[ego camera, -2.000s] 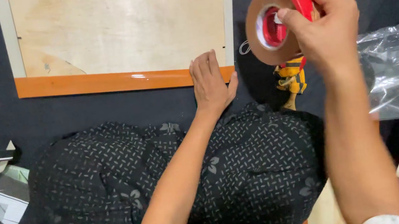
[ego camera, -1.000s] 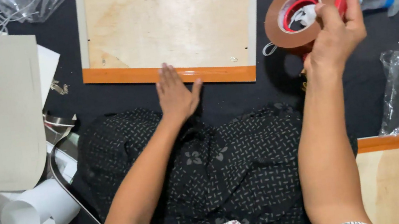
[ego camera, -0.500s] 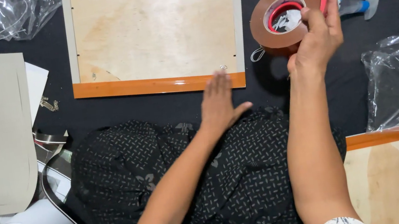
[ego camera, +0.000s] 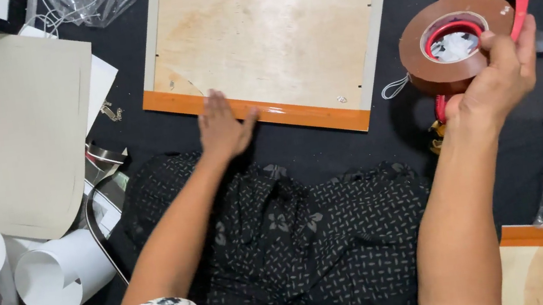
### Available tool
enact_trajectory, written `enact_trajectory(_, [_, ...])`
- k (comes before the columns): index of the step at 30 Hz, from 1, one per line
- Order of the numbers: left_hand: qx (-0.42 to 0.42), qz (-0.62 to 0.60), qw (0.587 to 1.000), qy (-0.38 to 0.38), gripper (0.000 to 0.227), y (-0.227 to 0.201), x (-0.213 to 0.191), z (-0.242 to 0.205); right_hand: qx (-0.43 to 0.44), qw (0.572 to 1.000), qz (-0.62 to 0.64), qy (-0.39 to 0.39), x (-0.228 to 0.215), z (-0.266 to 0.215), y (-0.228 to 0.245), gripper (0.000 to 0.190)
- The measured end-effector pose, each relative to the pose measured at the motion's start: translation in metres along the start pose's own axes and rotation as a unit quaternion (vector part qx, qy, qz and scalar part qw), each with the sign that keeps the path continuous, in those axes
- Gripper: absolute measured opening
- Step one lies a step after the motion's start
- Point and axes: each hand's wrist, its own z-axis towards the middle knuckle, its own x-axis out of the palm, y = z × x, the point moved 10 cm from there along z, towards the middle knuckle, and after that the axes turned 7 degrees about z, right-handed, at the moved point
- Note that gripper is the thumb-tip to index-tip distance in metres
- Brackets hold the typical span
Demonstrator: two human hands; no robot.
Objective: Applying adhesive tape to the back edges of a wooden picture frame using a tape dispenser to seal the backing.
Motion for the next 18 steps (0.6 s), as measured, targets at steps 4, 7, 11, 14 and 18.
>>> enact_trajectory(4, [-0.086, -0.098, 0.991, -0.021, 0.105, 0.097, -0.02, 0.04, -0.001, 1.0, -0.001, -0.011, 0.0, 0.001, -0.004, 0.083])
enact_trajectory(7, [-0.123, -0.131, 0.984, -0.023, 0.104, 0.136, -0.022, 0.056, -0.011, 0.999, -0.041, 0.006, 0.004, 0.001, -0.008, 0.085])
enact_trajectory(11, [-0.102, -0.152, 0.969, -0.165, 0.098, 0.153, -0.027, 0.07, -0.09, 0.991, -0.09, 0.041, 0.001, 0.025, -0.03, 0.046])
enact_trajectory(14, [-0.094, -0.107, 0.971, -0.194, 0.095, 0.145, -0.026, 0.065, -0.114, 0.989, -0.097, 0.006, -0.021, 0.049, -0.055, 0.044])
enact_trajectory(18, [-0.105, -0.188, 0.966, -0.142, 0.108, 0.131, -0.034, 0.049, -0.101, 0.971, -0.207, 0.066, 0.021, 0.009, -0.026, 0.065])
